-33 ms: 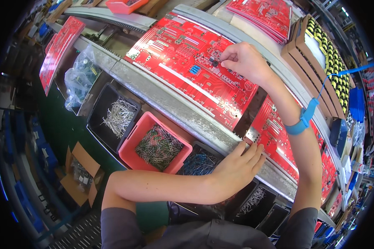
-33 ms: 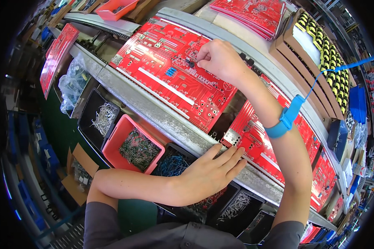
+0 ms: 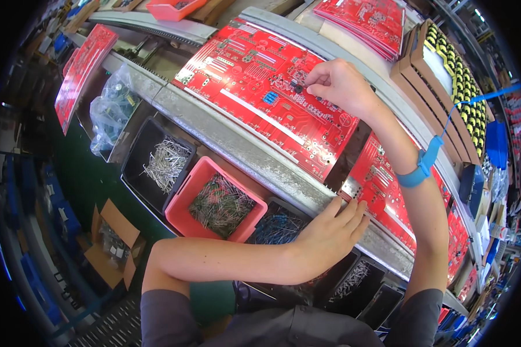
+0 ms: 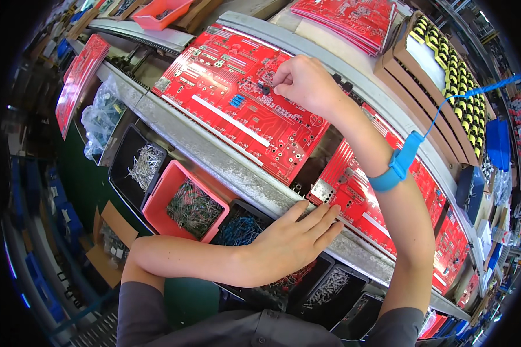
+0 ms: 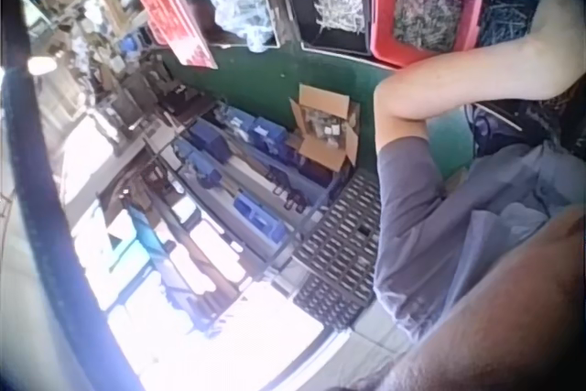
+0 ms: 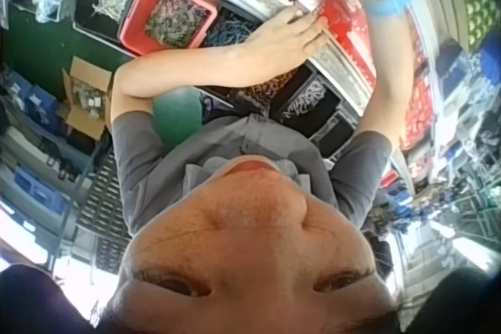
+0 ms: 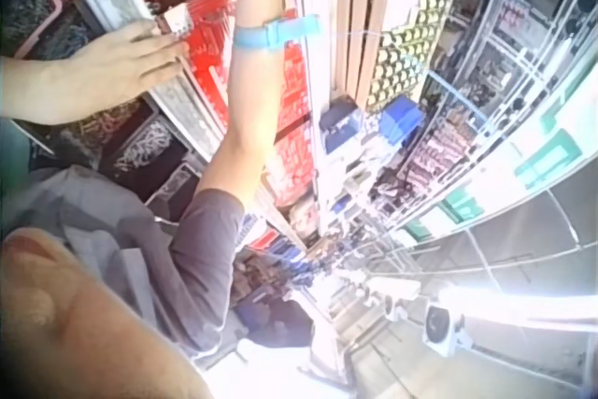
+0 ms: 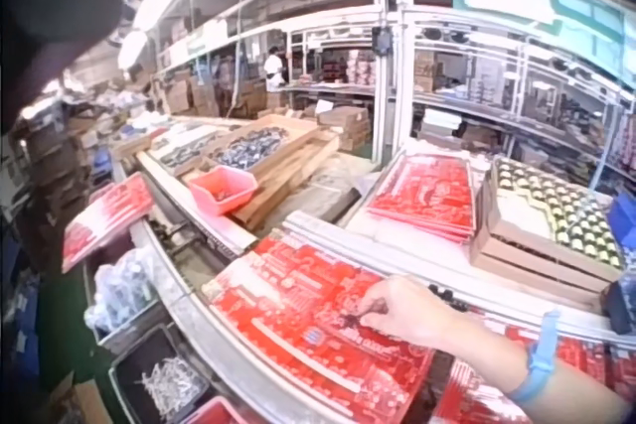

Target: Assembling electronic components onto a printed circuit board on an industrial assembly line.

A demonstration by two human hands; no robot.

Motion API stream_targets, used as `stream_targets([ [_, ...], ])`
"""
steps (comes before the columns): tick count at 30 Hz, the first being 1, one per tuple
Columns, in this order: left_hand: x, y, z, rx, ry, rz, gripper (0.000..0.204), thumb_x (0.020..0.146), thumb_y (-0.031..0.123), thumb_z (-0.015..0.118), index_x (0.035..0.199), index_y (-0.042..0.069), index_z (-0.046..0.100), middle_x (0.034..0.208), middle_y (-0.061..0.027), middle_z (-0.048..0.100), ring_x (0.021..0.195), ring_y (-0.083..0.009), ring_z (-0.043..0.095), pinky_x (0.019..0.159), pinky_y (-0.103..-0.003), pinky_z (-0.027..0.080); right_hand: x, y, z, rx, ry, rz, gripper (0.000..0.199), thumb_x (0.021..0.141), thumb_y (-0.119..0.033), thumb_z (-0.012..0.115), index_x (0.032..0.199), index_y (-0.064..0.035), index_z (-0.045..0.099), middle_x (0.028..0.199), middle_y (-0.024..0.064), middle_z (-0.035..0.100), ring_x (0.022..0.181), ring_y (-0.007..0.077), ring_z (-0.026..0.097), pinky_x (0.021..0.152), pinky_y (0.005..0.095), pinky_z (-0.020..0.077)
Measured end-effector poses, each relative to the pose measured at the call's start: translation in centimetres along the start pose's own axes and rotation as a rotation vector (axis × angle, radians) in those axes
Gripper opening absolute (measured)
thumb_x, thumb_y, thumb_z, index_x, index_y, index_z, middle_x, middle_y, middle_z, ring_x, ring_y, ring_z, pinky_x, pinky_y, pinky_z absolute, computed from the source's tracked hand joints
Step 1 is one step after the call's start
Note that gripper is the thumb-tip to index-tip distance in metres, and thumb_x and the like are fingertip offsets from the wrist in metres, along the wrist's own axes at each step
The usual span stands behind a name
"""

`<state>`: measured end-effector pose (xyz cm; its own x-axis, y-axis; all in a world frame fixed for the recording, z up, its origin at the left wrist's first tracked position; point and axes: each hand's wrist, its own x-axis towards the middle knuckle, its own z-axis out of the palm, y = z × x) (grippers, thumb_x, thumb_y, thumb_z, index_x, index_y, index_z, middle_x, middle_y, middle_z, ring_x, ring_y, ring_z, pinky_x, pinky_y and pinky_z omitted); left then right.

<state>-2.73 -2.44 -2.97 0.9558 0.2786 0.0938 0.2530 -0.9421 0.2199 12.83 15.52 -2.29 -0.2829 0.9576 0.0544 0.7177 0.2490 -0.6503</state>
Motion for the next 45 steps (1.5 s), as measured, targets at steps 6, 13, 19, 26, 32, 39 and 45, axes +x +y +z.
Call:
stream_targets([
  [6,0.0,-0.3,0.0,-0.02,0.013,0.009,0.051,0.086,0.016,0.051,0.134,-0.001,0.044,0.139,-0.0195,0.044,0.13,-0.0291,0.041,0.105,-0.044,0.03,-1.0,0.6,-0.7,0.13,-0.011,0.114,0.02,0.08,-0.009,0.067,0.096,0.0032,0.069,0.081,0.015,0.07,0.073,0.0203,0.068,0.07,0.0327,0.0537],
  [13,0.0,-0.4,-0.1,-0.053,-0.002,0.014,0.051,0.086,0.012,0.05,0.134,-0.001,0.044,0.14,-0.0198,0.042,0.13,-0.0287,0.041,0.105,-0.044,0.031,-8.8,-3.2,-3.5,0.117,0.095,-0.066,0.016,0.082,-0.006,0.065,0.095,0.0021,0.069,0.084,0.0139,0.069,0.077,0.0217,0.067,0.072,0.0334,0.0531],
  [19,0.2,-1.4,-1.7,-0.176,-0.077,0.055,0.074,0.073,0.02,0.073,0.137,0.001,0.04,0.139,-0.0195,0.041,0.13,-0.0301,0.04,0.104,-0.045,0.031,-22.1,-5.4,-4.6,-0.03,0.081,-0.1,0.021,0.076,0.003,0.064,0.096,-0.0014,0.066,0.084,0.0135,0.063,0.083,0.0329,0.062,0.073,0.0387,0.0507],
  [26,1.8,-1.3,-4.2,-0.311,-0.159,0.093,0.069,0.072,0.022,0.077,0.131,0.002,0.048,0.144,-0.019,0.037,0.13,-0.0381,0.038,0.106,-0.046,0.033,-37.4,-7.0,-4.4,0.061,0.312,0.262,0.034,0.073,0.013,0.056,0.102,-0.0008,0.066,0.096,0.0138,0.062,0.088,0.0313,0.062,0.077,0.0363,0.0502],
  [32,1.2,-0.9,-5.4,-0.326,-0.269,0.029,0.073,0.071,0.019,0.076,0.136,0.003,0.045,0.147,-0.0187,0.034,0.135,-0.0383,0.033,0.11,-0.043,0.028,-45.6,-8.7,-2.6,0.234,0.823,0.504,0.035,0.076,0.016,0.053,0.104,0.0004,0.067,0.105,0.0132,0.064,0.097,0.0236,0.062,0.082,0.0302,0.0478],
  [39,1.8,-0.5,-4.2,-0.288,-0.307,0.033,0.07,0.068,0.015,0.076,0.131,0.001,0.047,0.145,-0.019,0.036,0.134,-0.0399,0.033,0.11,-0.045,0.028,-49.6,-7.2,2.4,0.527,1.418,0.352,0.043,0.078,0.015,0.052,0.119,0.0016,0.059,0.109,0.0103,0.059,0.089,0.0129,0.054,0.077,0.0249,0.0426],
  [45,1.5,-0.6,-4.2,-0.212,-0.35,0.04,0.075,0.071,0.012,0.072,0.139,0.002,0.04,0.148,-0.0172,0.035,0.136,-0.0368,0.032,0.112,-0.043,0.025,-49.7,-6.1,3.0,0.469,1.4,0.175,0.063,0.076,0.014,0.048,0.137,0.0,0.043,0.12,0.0142,0.053,0.085,0.0136,0.048,0.078,0.0271,0.0406],
])
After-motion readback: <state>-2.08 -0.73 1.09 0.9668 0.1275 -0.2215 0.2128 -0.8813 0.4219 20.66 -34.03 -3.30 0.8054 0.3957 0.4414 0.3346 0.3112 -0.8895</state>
